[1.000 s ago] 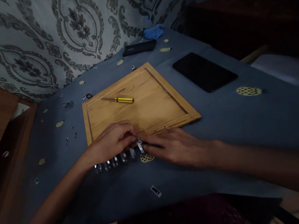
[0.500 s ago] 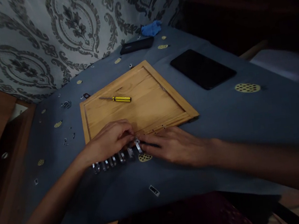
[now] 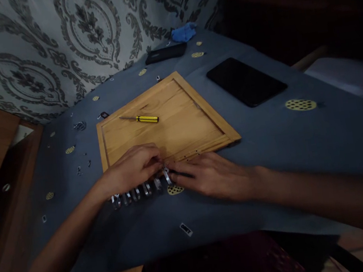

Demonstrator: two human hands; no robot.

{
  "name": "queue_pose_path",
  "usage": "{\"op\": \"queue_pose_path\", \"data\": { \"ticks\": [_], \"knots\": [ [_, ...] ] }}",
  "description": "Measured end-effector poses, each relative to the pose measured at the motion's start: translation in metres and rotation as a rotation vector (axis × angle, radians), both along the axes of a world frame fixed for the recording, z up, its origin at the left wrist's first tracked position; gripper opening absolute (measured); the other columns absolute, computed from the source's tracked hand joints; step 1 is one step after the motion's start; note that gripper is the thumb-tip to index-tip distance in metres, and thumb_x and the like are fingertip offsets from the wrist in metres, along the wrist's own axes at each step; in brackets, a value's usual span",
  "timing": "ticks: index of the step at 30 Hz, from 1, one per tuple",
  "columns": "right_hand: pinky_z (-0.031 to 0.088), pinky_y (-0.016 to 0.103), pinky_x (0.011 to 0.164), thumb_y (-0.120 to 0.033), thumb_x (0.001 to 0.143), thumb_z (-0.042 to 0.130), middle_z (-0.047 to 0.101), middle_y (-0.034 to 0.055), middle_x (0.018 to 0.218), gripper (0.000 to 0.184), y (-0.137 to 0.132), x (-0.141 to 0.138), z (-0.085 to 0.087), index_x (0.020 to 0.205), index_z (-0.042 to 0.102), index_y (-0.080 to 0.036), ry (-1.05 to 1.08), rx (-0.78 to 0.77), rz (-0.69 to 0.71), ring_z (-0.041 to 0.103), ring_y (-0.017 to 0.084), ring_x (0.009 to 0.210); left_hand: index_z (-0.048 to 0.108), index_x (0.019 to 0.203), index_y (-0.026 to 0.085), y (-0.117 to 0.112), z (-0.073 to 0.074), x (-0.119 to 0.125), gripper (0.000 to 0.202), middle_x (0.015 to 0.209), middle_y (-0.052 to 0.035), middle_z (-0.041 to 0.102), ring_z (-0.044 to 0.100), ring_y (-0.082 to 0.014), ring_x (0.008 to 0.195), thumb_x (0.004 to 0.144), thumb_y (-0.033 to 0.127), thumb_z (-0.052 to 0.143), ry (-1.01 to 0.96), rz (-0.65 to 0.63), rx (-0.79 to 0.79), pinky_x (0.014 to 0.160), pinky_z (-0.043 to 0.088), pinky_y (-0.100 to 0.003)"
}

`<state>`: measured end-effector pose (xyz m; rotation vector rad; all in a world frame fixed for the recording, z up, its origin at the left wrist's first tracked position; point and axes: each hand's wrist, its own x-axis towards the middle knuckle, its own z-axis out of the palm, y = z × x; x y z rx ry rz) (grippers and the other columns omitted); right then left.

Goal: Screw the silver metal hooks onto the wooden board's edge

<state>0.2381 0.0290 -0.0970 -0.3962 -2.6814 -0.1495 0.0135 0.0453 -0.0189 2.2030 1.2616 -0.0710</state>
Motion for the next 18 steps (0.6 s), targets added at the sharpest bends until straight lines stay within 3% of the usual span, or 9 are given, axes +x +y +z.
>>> {"op": "queue_pose_path", "data": {
  "ticks": [14,18],
  "knots": [
    [0.051,0.031,0.06,-0.011,0.101,0.051,0.075,0.0114,0.115,0.022,-0.0012,-0.0009,0.0002,0.108,0.071,-0.015,-0.022,-0.015,-0.015,0.071,0.018,0.08,0.063,0.079,0.016,0.0008,-0.001,0.0026,0.014,0.08,-0.0009,0.065,0.058,-0.0143,0.073,0.092,0.019,0.059,0.009,0.005,0.018,0.066,0.039,-0.026],
    [0.047,0.032,0.054,-0.012,0.099,0.055,0.075,0.0116,0.119,0.019,-0.0008,0.0001,-0.0007,0.108,0.07,-0.015,-0.005,0.026,-0.018,0.07,0.018,0.073,0.065,0.083,0.016,-0.0003,-0.0004,0.0019,0.011,0.082,-0.0004,0.066,0.059,-0.0147,0.075,0.092,0.02,0.062,-0.024,0.027,-0.007,0.067,0.04,-0.026]
  ]
}}
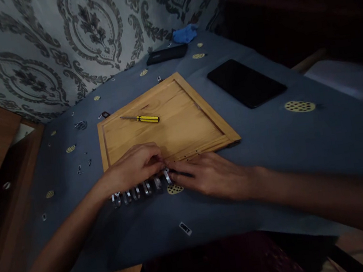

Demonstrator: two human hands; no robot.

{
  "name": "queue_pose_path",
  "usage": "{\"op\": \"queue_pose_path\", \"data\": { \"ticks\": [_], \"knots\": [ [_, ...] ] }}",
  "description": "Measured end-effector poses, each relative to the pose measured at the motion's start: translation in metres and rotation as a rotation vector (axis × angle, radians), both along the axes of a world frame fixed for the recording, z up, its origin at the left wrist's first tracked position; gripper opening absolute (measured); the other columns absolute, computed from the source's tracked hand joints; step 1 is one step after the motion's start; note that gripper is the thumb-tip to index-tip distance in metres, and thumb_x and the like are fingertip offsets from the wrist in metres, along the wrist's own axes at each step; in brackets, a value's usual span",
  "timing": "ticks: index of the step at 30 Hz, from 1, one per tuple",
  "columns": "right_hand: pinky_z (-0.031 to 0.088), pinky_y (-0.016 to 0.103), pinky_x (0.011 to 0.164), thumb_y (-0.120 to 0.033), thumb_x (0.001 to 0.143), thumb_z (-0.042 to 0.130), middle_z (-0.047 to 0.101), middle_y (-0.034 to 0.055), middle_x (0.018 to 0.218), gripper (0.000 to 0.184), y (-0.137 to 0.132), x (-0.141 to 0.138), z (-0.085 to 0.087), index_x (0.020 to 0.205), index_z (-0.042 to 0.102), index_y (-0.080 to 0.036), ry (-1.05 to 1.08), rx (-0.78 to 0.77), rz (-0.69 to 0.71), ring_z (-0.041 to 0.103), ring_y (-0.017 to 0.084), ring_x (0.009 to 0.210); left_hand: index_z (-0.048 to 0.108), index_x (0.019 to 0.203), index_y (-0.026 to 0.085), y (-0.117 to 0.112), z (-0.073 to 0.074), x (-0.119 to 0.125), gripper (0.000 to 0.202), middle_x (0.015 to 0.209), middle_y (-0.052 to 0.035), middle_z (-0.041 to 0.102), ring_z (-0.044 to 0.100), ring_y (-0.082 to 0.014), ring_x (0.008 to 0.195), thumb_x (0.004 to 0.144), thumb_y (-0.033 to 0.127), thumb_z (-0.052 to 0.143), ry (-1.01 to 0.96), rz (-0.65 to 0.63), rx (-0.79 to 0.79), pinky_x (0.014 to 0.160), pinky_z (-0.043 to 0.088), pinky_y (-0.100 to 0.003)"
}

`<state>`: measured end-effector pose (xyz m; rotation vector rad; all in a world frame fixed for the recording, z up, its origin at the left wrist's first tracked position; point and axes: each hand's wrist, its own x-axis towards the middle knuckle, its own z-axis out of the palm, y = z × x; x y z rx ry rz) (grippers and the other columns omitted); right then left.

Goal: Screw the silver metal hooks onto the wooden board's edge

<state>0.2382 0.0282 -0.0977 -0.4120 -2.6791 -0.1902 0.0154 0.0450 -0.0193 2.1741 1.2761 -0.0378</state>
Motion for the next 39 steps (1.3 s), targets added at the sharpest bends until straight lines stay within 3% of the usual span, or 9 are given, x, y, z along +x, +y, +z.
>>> {"op": "queue_pose_path", "data": {
  "ticks": [4,14,24,30,35,39],
  "knots": [
    [0.042,0.032,0.049,-0.011,0.097,0.057,0.076,0.01,0.119,0.017,0.001,0.001,0.001,0.107,0.07,-0.017,0.008,0.011,0.002,0.068,0.017,0.065,0.066,0.087,0.016,-0.002,-0.001,-0.001,0.006,0.085,-0.0001,0.068,0.061,-0.0152,0.078,0.091,0.02,0.063,-0.052,0.042,-0.008,0.07,0.042,-0.026],
    [0.04,0.032,0.049,-0.009,0.096,0.056,0.074,0.01,0.124,0.02,0.0,0.0,0.002,0.109,0.068,-0.017,-0.019,-0.008,0.001,0.067,0.016,0.064,0.064,0.086,0.016,-0.007,-0.005,-0.006,0.017,0.082,-0.0008,0.066,0.06,-0.0145,0.075,0.096,0.027,0.055,-0.168,0.08,-0.058,0.068,0.045,-0.025],
    [0.046,0.032,0.052,-0.006,0.095,0.054,0.074,0.0108,0.128,0.023,-0.001,0.001,0.003,0.108,0.07,-0.016,-0.005,-0.012,0.004,0.068,0.016,0.065,0.066,0.101,0.019,-0.026,-0.009,-0.014,0.018,0.1,-0.0055,0.071,0.067,-0.0176,0.094,0.1,0.017,0.048,-0.246,0.07,0.139,0.084,0.052,-0.03],
    [0.046,0.033,0.051,-0.009,0.095,0.056,0.074,0.0094,0.13,0.021,0.0,-0.001,0.002,0.11,0.07,-0.017,-0.009,0.001,-0.005,0.067,0.017,0.063,0.066,0.108,0.018,-0.034,-0.01,-0.013,0.025,0.107,-0.007,0.07,0.066,-0.0171,0.099,0.1,0.011,0.044,-0.255,0.055,0.159,0.088,0.052,-0.031],
    [0.047,0.032,0.052,-0.008,0.095,0.056,0.073,0.0103,0.129,0.022,0.0,-0.001,0.001,0.11,0.069,-0.017,-0.013,0.003,-0.002,0.069,0.017,0.066,0.065,0.111,0.019,-0.043,-0.01,-0.013,0.016,0.11,-0.0066,0.069,0.065,-0.0189,0.101,0.104,0.026,0.052,-0.239,0.116,0.196,0.088,0.051,-0.032],
    [0.046,0.031,0.049,-0.007,0.094,0.057,0.074,0.0108,0.126,0.026,0.0,0.001,0.002,0.116,0.068,-0.016,-0.029,-0.004,0.002,0.069,0.017,0.063,0.064,0.115,0.02,-0.058,-0.014,-0.01,0.032,0.117,-0.008,0.068,0.062,-0.0242,0.11,0.096,0.045,0.069,-0.138,0.161,0.258,0.093,0.051,-0.037]
  ]
}}
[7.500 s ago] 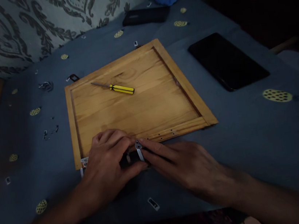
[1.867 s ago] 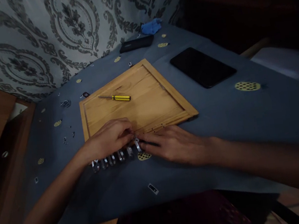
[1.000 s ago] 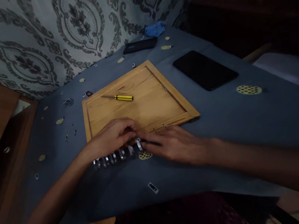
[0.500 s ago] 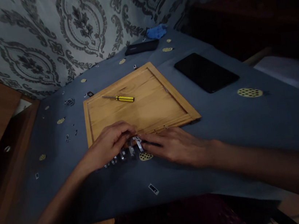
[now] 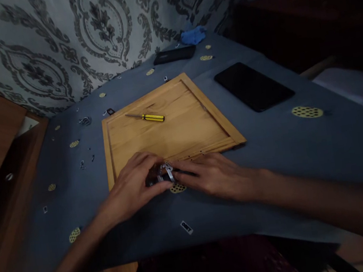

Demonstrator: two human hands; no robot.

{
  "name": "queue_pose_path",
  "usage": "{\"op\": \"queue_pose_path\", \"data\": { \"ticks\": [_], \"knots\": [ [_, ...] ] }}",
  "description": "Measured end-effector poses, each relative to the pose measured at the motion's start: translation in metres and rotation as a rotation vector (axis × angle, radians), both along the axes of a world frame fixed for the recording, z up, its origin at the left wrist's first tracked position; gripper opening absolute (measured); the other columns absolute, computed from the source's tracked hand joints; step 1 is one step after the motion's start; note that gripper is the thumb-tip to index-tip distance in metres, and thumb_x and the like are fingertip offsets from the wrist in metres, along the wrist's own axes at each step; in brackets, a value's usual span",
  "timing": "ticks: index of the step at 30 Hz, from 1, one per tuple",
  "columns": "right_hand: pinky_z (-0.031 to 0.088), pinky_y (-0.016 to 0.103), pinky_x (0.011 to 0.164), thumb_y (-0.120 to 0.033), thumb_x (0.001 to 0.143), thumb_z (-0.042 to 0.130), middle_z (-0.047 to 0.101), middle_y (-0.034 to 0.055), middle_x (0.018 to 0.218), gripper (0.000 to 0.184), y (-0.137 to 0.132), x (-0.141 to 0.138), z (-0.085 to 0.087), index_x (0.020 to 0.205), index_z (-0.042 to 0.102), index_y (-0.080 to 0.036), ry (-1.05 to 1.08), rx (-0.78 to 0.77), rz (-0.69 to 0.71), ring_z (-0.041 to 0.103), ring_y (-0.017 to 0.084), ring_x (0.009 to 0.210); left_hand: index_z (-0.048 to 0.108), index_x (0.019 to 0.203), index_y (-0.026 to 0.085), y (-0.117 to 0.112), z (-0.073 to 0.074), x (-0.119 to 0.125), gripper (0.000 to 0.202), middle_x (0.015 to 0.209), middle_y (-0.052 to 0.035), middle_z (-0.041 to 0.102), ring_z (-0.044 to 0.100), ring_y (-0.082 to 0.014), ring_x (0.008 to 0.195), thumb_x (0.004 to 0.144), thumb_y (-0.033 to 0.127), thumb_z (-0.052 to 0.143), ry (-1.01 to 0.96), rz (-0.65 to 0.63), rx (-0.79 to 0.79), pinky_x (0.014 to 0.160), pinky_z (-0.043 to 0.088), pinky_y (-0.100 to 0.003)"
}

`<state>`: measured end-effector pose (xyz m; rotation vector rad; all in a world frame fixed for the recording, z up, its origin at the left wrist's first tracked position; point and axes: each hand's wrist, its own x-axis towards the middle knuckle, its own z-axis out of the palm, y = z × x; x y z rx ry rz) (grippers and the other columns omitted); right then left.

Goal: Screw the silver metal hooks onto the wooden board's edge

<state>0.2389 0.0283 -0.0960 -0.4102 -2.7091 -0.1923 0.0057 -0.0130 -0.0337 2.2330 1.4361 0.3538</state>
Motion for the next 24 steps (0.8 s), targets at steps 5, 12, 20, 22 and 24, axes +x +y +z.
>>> {"op": "queue_pose_path", "data": {
  "ticks": [5,12,20,22,24],
  "knots": [
    [0.05,0.03,0.053,-0.01,0.097,0.054,0.073,0.0108,0.13,0.026,0.001,0.002,0.002,0.118,0.068,-0.017,-0.001,-0.023,0.017,0.071,0.017,0.068,0.062,0.12,0.019,-0.014,-0.011,0.007,0.045,0.118,-0.0085,0.067,0.058,-0.0269,0.113,0.09,0.05,0.075,0.1,0.041,0.117,0.098,0.049,-0.043],
    [0.053,0.032,0.052,-0.007,0.097,0.054,0.074,0.0129,0.127,0.023,0.0,0.0,-0.001,0.114,0.068,-0.014,0.036,-0.035,0.024,0.07,0.017,0.065,0.064,0.116,0.019,-0.016,-0.017,0.011,0.04,0.115,-0.0073,0.069,0.059,-0.0273,0.109,0.091,0.049,0.075,0.145,0.058,0.195,0.097,0.047,-0.046],
    [0.064,0.035,0.06,-0.008,0.097,0.056,0.075,0.0148,0.127,0.023,0.0,0.001,0.001,0.114,0.071,-0.011,0.031,-0.044,0.039,0.077,0.022,0.077,0.067,0.112,0.019,-0.016,-0.016,0.017,0.034,0.111,-0.0064,0.069,0.059,-0.0284,0.107,0.091,0.046,0.075,0.168,0.102,0.183,0.093,0.047,-0.047],
    [0.065,0.036,0.062,-0.007,0.096,0.057,0.074,0.0162,0.128,0.023,0.0,0.001,0.0,0.114,0.071,-0.011,0.04,-0.064,0.045,0.078,0.023,0.079,0.068,0.113,0.02,-0.016,-0.016,0.018,0.034,0.111,-0.0058,0.069,0.059,-0.0281,0.107,0.091,0.045,0.076,0.15,0.11,0.189,0.093,0.047,-0.047],
    [0.065,0.037,0.062,-0.008,0.096,0.058,0.074,0.0167,0.128,0.023,0.0,0.001,-0.003,0.115,0.07,-0.011,0.07,-0.07,0.038,0.078,0.023,0.078,0.069,0.112,0.021,-0.017,-0.017,0.018,0.033,0.111,-0.0056,0.069,0.059,-0.0277,0.107,0.09,0.044,0.076,0.134,0.114,0.188,0.093,0.047,-0.046]
  ]
}}
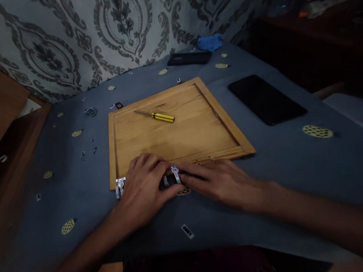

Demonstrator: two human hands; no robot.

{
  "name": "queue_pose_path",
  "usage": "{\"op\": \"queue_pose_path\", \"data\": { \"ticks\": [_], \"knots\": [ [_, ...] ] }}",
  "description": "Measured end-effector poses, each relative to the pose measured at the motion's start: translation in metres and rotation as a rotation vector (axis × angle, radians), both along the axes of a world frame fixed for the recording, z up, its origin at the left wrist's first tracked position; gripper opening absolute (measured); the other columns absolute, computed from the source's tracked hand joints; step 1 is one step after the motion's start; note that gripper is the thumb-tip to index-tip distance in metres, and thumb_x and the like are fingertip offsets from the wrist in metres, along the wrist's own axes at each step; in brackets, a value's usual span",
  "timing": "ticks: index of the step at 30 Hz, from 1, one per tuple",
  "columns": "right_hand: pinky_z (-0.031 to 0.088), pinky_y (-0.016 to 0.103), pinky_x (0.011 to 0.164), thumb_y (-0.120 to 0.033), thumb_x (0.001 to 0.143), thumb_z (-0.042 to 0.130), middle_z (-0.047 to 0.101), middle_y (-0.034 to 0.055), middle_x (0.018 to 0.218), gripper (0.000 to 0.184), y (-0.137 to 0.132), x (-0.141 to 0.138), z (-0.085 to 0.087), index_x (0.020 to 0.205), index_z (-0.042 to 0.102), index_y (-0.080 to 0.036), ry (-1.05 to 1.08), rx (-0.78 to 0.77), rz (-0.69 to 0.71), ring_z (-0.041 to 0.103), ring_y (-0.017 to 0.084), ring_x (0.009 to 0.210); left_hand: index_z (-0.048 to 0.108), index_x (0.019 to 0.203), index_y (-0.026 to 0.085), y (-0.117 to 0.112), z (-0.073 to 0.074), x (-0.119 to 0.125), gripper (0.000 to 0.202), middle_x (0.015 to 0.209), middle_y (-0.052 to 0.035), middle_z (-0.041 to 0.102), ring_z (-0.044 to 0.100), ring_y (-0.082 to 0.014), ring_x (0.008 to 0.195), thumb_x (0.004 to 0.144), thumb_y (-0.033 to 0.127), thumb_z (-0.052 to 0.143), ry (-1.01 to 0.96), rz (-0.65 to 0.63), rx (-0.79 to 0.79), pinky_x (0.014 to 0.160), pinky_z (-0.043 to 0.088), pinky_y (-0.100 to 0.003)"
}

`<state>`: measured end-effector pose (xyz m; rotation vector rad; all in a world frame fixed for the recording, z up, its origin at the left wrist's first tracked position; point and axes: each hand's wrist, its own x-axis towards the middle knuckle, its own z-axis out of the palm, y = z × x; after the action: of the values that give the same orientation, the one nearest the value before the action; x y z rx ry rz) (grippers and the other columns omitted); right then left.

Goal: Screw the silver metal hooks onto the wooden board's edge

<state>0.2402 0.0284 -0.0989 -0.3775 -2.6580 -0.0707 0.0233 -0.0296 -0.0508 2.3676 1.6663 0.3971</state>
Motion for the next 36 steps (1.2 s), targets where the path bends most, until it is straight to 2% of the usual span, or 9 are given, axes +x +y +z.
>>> {"op": "queue_pose_path", "data": {
  "ticks": [9,12,14,17,20,23,25,31,36],
  "knots": [
    [0.064,0.035,0.062,-0.011,0.098,0.058,0.076,0.0148,0.126,0.02,-0.001,0.001,0.0,0.112,0.072,-0.013,0.021,-0.016,0.004,0.078,0.022,0.077,0.071,0.106,0.019,0.001,-0.003,0.0,0.031,0.114,-0.0068,0.068,0.059,-0.0282,0.109,0.087,0.043,0.08,-0.055,0.036,-0.026,0.092,0.047,-0.046],
    [0.066,0.035,0.061,-0.01,0.099,0.054,0.077,0.0138,0.123,0.021,0.0,0.004,0.008,0.11,0.073,-0.013,0.074,-0.11,0.024,0.079,0.022,0.078,0.07,0.107,0.02,0.0,-0.004,0.001,0.033,0.112,-0.006,0.067,0.059,-0.0282,0.108,0.085,0.042,0.082,-0.077,0.05,-0.042,0.093,0.047,-0.046],
    [0.067,0.031,0.069,-0.012,0.102,0.05,0.078,0.0122,0.121,0.025,0.006,0.007,0.015,0.114,0.073,-0.014,0.158,-0.21,0.035,0.08,0.019,0.086,0.07,0.11,0.022,0.0,-0.004,0.002,0.035,0.112,-0.0056,0.067,0.059,-0.0281,0.107,0.084,0.041,0.083,-0.097,0.06,-0.063,0.092,0.047,-0.046],
    [0.066,0.027,0.082,-0.014,0.103,0.051,0.08,0.0094,0.113,0.026,0.027,0.006,0.026,0.116,0.074,-0.016,0.279,-0.291,0.004,0.079,0.017,0.097,0.071,0.11,0.023,0.0,-0.004,0.004,0.037,0.113,-0.0055,0.067,0.058,-0.0295,0.109,0.082,0.041,0.085,-0.117,0.079,-0.094,0.094,0.046,-0.048],
    [0.064,0.031,0.083,-0.013,0.098,0.055,0.079,0.0094,0.114,0.024,0.061,-0.007,0.036,0.111,0.075,-0.017,0.216,-0.312,-0.168,0.078,0.02,0.098,0.071,0.107,0.021,0.001,-0.003,0.005,0.036,0.113,-0.0059,0.067,0.057,-0.0311,0.111,0.081,0.04,0.086,-0.102,0.095,-0.121,0.095,0.046,-0.049],
    [0.059,0.04,0.093,-0.02,0.096,0.063,0.075,0.016,0.122,0.038,0.094,-0.03,0.037,0.133,0.065,-0.013,0.115,-0.313,-0.372,0.073,0.026,0.109,0.071,0.108,0.02,0.002,-0.001,0.006,0.037,0.114,-0.0059,0.066,0.057,-0.0309,0.112,0.08,0.038,0.087,-0.087,0.1,-0.127,0.096,0.045,-0.05],
    [0.056,0.045,0.095,-0.021,0.092,0.068,0.073,0.0204,0.125,0.047,0.11,-0.045,0.032,0.137,0.062,-0.01,0.092,-0.326,-0.4,0.07,0.032,0.113,0.071,0.11,0.02,0.001,0.0,0.006,0.037,0.116,-0.0059,0.066,0.056,-0.0304,0.113,0.081,0.038,0.086,-0.071,0.096,-0.123,0.097,0.045,-0.049],
    [0.052,0.041,0.089,-0.013,0.092,0.059,0.076,0.0155,0.104,0.027,0.127,-0.064,0.016,0.114,0.075,-0.014,0.132,-0.393,-0.392,0.068,0.03,0.102,0.071,0.114,0.02,0.001,0.0,0.002,0.037,0.116,-0.0057,0.066,0.056,-0.0288,0.114,0.086,0.041,0.082,-0.036,0.056,-0.089,0.098,0.044,-0.046],
    [0.054,0.036,0.077,-0.018,0.094,0.058,0.071,0.0091,0.103,0.026,0.135,-0.054,0.039,0.117,0.07,-0.018,0.373,-0.401,-0.419,0.067,0.021,0.083,0.071,0.114,0.02,0.001,-0.003,0.0,0.038,0.113,-0.0054,0.066,0.056,-0.0296,0.114,0.085,0.043,0.082,-0.035,0.042,-0.072,0.097,0.044,-0.046]
  ]
}}
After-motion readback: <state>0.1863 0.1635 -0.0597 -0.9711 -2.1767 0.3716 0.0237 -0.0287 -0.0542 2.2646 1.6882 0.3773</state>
